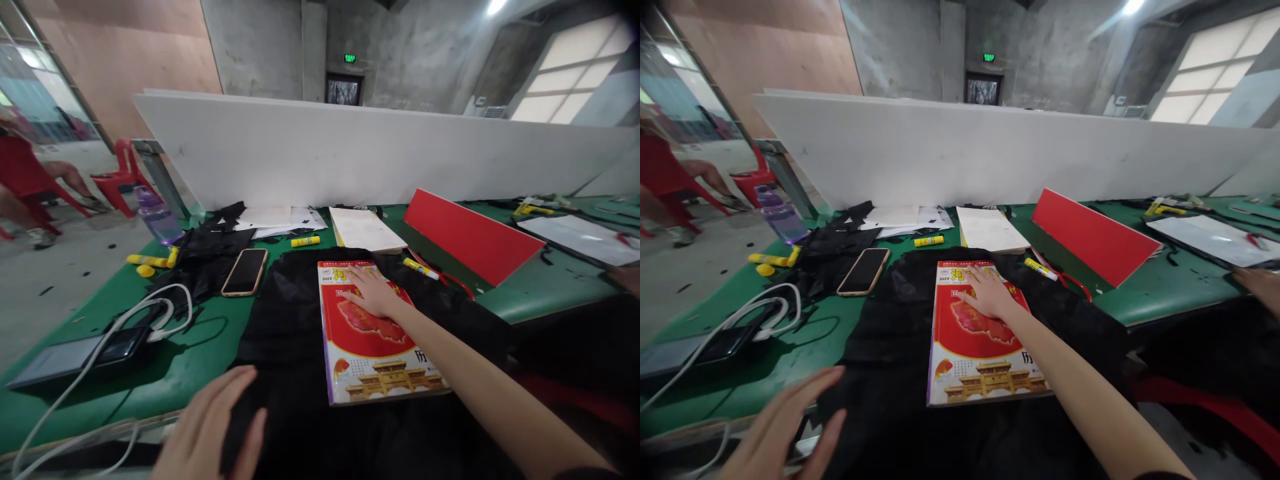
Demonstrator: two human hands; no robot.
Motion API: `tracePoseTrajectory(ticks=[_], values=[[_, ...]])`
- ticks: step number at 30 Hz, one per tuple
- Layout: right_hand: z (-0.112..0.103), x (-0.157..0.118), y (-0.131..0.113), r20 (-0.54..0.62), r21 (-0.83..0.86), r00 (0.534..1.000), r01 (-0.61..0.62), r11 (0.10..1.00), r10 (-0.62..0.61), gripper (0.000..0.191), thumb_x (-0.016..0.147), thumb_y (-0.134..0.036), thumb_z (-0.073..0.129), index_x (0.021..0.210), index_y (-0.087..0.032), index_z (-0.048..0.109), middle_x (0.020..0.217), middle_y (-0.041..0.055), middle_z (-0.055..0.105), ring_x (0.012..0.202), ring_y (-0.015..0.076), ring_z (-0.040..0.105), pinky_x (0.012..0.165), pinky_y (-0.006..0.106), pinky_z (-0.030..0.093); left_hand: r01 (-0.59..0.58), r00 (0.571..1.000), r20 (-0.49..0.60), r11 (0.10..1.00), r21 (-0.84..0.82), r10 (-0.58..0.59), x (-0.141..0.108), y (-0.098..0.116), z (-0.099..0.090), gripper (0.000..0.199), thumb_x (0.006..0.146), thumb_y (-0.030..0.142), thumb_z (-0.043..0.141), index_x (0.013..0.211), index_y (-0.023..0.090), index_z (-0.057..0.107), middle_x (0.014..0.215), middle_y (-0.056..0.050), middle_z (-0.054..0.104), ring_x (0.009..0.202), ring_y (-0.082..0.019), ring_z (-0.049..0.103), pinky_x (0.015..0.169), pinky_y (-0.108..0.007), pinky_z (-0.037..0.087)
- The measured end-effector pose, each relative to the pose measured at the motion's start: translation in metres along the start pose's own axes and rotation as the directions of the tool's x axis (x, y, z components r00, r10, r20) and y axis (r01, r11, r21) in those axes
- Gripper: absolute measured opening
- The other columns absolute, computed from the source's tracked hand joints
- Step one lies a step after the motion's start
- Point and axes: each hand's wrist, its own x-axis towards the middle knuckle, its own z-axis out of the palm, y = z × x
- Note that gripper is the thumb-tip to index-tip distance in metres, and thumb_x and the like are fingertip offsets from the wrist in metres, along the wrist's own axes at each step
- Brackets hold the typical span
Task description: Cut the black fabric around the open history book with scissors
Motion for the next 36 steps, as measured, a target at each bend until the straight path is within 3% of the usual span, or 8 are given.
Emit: tracePoseTrajectory(ticks=[2,5,8,11,16,21,27,36], values=[[0.002,0.000,0.000,-0.008,-0.003,1.000,-0.002,1.000,0.002,0.073,0.090,-0.064,0.026,0.144,-0.016,0.031,0.150,0.0117,0.028,0.137,0.0284,0.025,0.111,0.049,0.019,-0.131,0.989,0.053,0.982,-0.136,0.139,0.023,0.026,0.009,0.038,0.091,0.038,0.041,0.126,0.023,0.045,0.124,-0.006,0.059,0.113,-0.019,0.057,0.088,-0.030,0.051],[0.004,0.000,-0.002,-0.022,-0.002,1.000,-0.012,1.000,0.012,0.072,0.090,-0.064,0.027,0.143,-0.016,0.033,0.149,0.0118,0.030,0.137,0.0290,0.025,0.111,0.050,0.018,-0.125,0.962,0.214,0.970,-0.210,0.170,0.049,0.048,0.040,0.043,0.093,0.037,0.041,0.133,0.022,0.038,0.136,-0.005,0.051,0.127,-0.019,0.044,0.101,-0.035,0.044],[0.005,0.000,-0.003,-0.042,0.041,0.999,-0.016,0.999,0.018,0.071,0.089,-0.063,0.032,0.142,-0.017,0.036,0.149,0.0110,0.031,0.137,0.0290,0.025,0.111,0.051,0.017,-0.085,0.928,0.334,0.969,-0.232,0.161,0.062,0.049,0.078,0.057,0.092,0.047,0.040,0.141,0.018,0.031,0.146,-0.008,0.037,0.138,-0.026,0.025,0.109,-0.046,0.034],[0.001,0.001,0.003,-0.071,0.164,0.997,0.001,0.986,0.011,0.068,0.087,-0.062,0.041,0.139,-0.018,0.041,0.147,0.0105,0.034,0.136,0.0288,0.027,0.111,0.052,0.017,-0.123,0.886,0.413,0.966,-0.229,0.211,0.065,0.041,0.098,0.059,0.091,0.054,0.039,0.142,0.027,0.032,0.152,-0.002,0.026,0.140,-0.030,0.016,0.109,-0.052,0.029],[-0.010,-0.002,0.041,-0.075,0.550,0.995,-0.013,0.835,0.064,0.041,0.090,-0.045,0.045,0.121,-0.023,0.059,0.126,0.0052,0.060,0.115,0.0217,0.055,0.100,0.038,0.042,-0.230,0.836,0.458,0.951,-0.206,0.302,0.069,0.041,0.095,0.053,0.095,0.047,0.031,0.146,0.036,0.016,0.152,0.008,0.024,0.142,-0.026,0.010,0.110,-0.056,0.026],[-0.002,-0.017,0.085,-0.293,0.520,0.915,-0.091,0.849,0.278,0.032,0.088,-0.035,0.047,0.111,-0.021,0.065,0.117,0.0069,0.064,0.111,0.0225,0.057,0.101,0.041,0.041,-0.290,0.821,0.470,0.946,-0.147,0.325,0.067,0.040,0.094,0.051,0.096,0.045,0.030,0.145,0.036,0.017,0.151,0.009,0.025,0.140,-0.024,0.021,0.108,-0.053,0.031],[0.021,-0.022,0.113,-0.388,0.541,0.801,-0.203,0.816,0.456,0.041,0.089,-0.028,0.036,0.124,-0.018,0.056,0.127,0.0096,0.058,0.119,0.0226,0.052,0.105,0.045,0.038,-0.346,0.876,0.351,0.938,-0.016,0.329,0.052,0.026,0.097,0.058,0.091,0.047,0.041,0.145,0.036,0.020,0.149,0.011,0.030,0.140,-0.031,0.018,0.103,-0.050,0.038],[0.017,-0.026,0.105,-0.326,0.399,0.857,-0.259,0.880,0.399,0.064,0.085,-0.024,0.043,0.147,-0.023,0.023,0.142,0.0068,0.043,0.122,0.0244,0.049,0.104,0.043,0.040,-0.373,0.851,0.415,0.927,0.041,0.324,0.049,0.008,0.089,0.062,0.089,0.051,0.042,0.145,0.038,0.018,0.147,0.010,0.032,0.137,-0.036,0.022,0.100,-0.055,0.039]])
